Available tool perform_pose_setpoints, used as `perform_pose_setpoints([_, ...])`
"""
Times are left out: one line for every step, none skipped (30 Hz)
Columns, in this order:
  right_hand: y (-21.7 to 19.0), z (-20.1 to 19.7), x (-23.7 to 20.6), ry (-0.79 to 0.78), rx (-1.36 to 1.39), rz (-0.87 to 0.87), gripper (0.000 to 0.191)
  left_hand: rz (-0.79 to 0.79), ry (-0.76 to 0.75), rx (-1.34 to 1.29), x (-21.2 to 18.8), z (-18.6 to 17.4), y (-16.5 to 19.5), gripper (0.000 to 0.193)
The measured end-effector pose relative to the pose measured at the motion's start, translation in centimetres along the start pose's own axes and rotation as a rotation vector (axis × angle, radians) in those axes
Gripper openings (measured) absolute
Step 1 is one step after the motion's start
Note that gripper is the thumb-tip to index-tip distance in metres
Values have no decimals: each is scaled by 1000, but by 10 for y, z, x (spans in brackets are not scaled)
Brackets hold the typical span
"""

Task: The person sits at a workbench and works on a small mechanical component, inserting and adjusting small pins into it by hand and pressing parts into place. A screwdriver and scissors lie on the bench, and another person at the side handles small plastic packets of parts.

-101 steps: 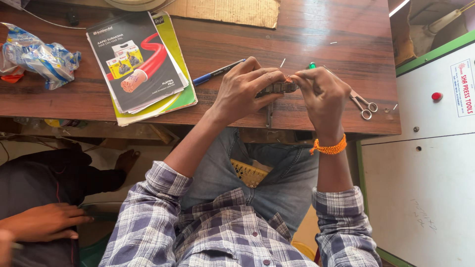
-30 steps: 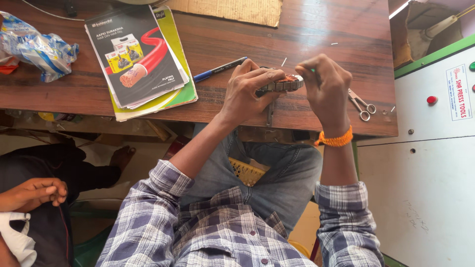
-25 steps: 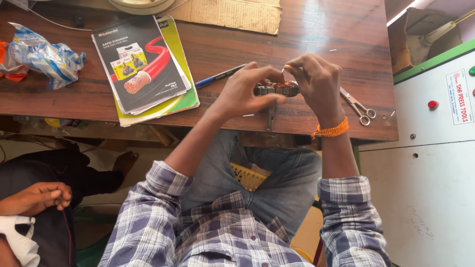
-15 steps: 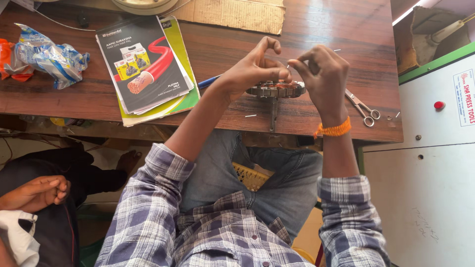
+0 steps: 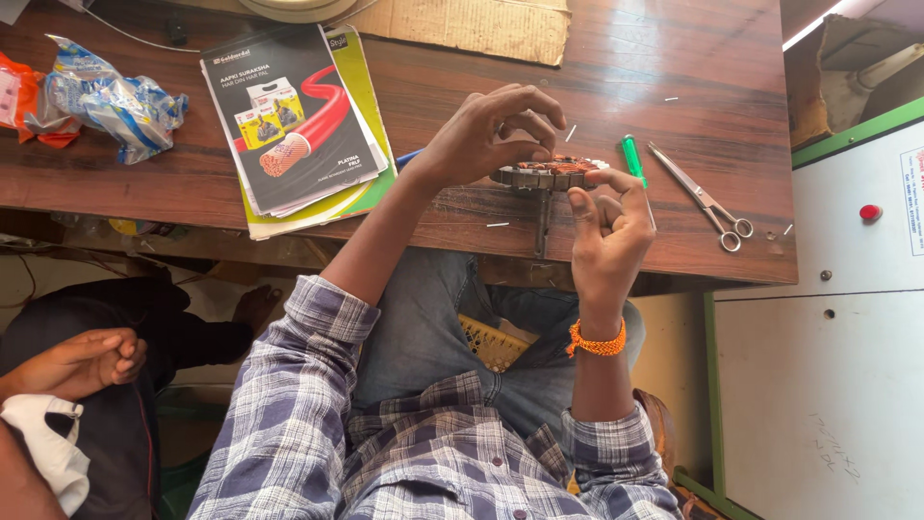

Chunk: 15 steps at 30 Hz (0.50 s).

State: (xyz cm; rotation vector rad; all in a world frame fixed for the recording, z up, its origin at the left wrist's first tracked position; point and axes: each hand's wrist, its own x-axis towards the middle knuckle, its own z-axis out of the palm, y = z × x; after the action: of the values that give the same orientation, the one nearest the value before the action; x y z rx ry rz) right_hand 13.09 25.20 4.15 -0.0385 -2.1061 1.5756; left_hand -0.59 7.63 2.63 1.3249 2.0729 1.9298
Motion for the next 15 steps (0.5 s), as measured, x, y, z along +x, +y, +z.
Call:
perform_pose_setpoints([0,-1,0,-3,-19,6,18,20,10,43,0,-1,0,33])
perform_pose_setpoints([-1,-2,-1,-6,-38,13,16,57,13,114,0,-1,1,32])
perform_pose_setpoints([-1,-3,-1,1,-72,-1,13,94,15,184,1,-2,1,32])
perform_pose_setpoints([-2,-4,-2,8,-106,-14,10,131,18,254,1,-1,1,32])
perform_pose_setpoints([-2,-5,-4,16,-140,-27,8,151,18,252,1,-2,0,32])
perform_pose_setpoints([-2,-5,-5,5,-162,-44,7,173,17,251,2,-2,0,32])
perform_pose_setpoints([-1,-5,-7,-5,-185,-61,6,195,17,249,2,-1,0,31])
perform_pose_setpoints([0,-5,-10,-16,-208,-78,6,200,7,253,3,-1,0,30])
perform_pose_setpoints([2,-3,-12,-33,-189,-78,5,205,-3,257,4,-1,0,28])
perform_pose_setpoints([5,1,-16,-50,-169,-78,4,210,-12,260,4,-2,1,26])
perform_pose_setpoints([9,4,-19,-66,-149,-76,4,208,-16,270,4,-2,2,25])
perform_pose_setpoints([12,5,-22,-64,-167,-50,5,207,-20,280,4,-3,4,25])
perform_pose_setpoints([17,6,-24,-61,-184,-25,7,206,-25,292,4,-3,7,24])
perform_pose_setpoints([21,7,-26,-60,-200,-2,8,153,-31,284,4,-4,11,23])
perform_pose_setpoints([26,7,-30,-54,-209,4,6,98,-35,277,3,-4,14,22])
